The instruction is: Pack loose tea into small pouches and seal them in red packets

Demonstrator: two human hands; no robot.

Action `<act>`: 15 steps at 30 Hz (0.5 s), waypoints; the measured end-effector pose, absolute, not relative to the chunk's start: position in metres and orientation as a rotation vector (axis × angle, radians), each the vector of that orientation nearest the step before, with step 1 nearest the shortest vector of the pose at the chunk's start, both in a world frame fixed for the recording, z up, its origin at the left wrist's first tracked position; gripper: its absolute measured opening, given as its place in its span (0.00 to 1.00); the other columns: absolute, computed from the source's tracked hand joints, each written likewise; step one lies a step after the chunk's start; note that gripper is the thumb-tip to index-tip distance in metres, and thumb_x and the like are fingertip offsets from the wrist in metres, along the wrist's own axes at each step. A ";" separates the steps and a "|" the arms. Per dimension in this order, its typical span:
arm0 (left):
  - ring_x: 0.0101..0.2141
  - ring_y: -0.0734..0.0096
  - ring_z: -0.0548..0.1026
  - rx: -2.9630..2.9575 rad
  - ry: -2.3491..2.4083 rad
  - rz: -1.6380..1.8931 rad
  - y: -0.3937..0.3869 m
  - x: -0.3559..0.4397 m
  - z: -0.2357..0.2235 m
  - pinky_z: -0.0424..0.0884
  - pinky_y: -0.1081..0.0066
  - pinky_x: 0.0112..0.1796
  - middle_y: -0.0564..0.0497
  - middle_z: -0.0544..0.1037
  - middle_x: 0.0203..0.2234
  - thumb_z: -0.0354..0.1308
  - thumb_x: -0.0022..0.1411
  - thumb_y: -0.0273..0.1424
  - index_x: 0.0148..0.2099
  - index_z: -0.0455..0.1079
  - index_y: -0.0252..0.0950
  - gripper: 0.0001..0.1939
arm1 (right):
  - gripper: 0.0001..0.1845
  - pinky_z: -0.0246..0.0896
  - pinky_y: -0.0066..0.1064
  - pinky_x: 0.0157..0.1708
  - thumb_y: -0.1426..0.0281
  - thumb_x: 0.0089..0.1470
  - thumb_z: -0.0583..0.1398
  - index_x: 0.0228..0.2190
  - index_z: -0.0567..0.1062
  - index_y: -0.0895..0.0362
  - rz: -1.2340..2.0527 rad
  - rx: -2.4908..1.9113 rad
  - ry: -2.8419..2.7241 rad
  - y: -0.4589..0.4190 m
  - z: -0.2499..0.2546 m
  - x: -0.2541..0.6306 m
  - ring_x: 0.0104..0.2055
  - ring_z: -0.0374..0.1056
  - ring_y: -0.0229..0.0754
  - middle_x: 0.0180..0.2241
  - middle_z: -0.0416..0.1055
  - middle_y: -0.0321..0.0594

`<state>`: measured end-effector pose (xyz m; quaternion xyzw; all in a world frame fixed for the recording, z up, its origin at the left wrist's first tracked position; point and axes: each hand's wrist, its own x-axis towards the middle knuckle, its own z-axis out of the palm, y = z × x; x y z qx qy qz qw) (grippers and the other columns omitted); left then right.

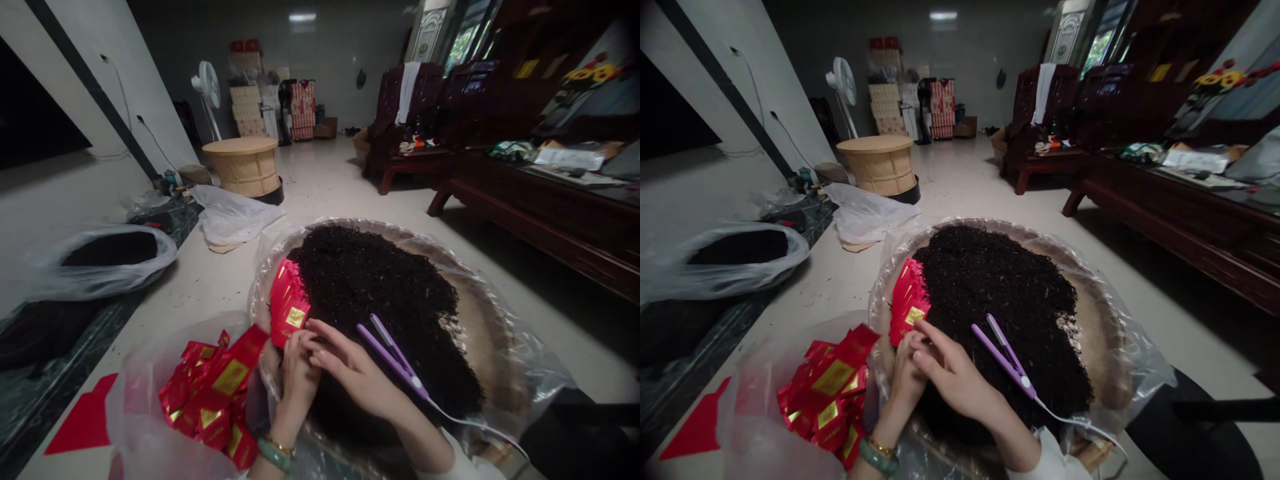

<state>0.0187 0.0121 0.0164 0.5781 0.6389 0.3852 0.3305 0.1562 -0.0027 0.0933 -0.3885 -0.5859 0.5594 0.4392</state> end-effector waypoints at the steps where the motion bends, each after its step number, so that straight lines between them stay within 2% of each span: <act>1: 0.47 0.53 0.71 1.620 1.767 0.951 0.015 0.014 0.019 0.65 0.55 0.51 0.44 0.75 0.43 0.55 0.58 0.30 0.43 0.74 0.37 0.12 | 0.24 0.69 0.42 0.50 0.57 0.58 0.58 0.54 0.69 0.51 1.339 -0.983 -1.495 -0.003 0.088 0.156 0.54 0.70 0.48 0.55 0.71 0.46; 3: 0.49 0.51 0.69 1.747 1.962 0.798 0.022 0.005 0.024 0.62 0.53 0.52 0.40 0.73 0.47 0.52 0.60 0.26 0.46 0.72 0.35 0.12 | 0.19 0.67 0.44 0.53 0.62 0.59 0.57 0.50 0.73 0.53 1.182 -1.098 -1.582 -0.002 0.072 0.165 0.53 0.70 0.48 0.51 0.73 0.46; 6: 0.47 0.49 0.70 1.844 2.142 0.589 0.032 -0.006 0.024 0.64 0.52 0.48 0.39 0.73 0.44 0.54 0.58 0.21 0.44 0.70 0.33 0.12 | 0.15 0.66 0.49 0.53 0.67 0.58 0.57 0.46 0.76 0.55 0.884 -1.306 -1.764 -0.005 0.047 0.188 0.51 0.71 0.51 0.47 0.76 0.48; 10: 0.47 0.46 0.71 1.794 2.167 0.563 0.041 -0.009 0.015 0.64 0.51 0.47 0.37 0.74 0.42 0.58 0.54 0.18 0.46 0.68 0.30 0.16 | 0.15 0.66 0.51 0.52 0.70 0.58 0.56 0.46 0.75 0.56 0.636 -1.404 -1.879 -0.012 0.025 0.204 0.52 0.71 0.53 0.48 0.76 0.50; 15: 0.49 0.44 0.71 1.673 2.128 0.671 0.048 -0.011 0.007 0.64 0.51 0.49 0.36 0.74 0.46 0.60 0.50 0.17 0.49 0.66 0.29 0.22 | 0.14 0.68 0.49 0.51 0.72 0.58 0.56 0.46 0.75 0.56 0.590 -1.397 -1.920 -0.014 0.024 0.203 0.50 0.72 0.53 0.46 0.76 0.49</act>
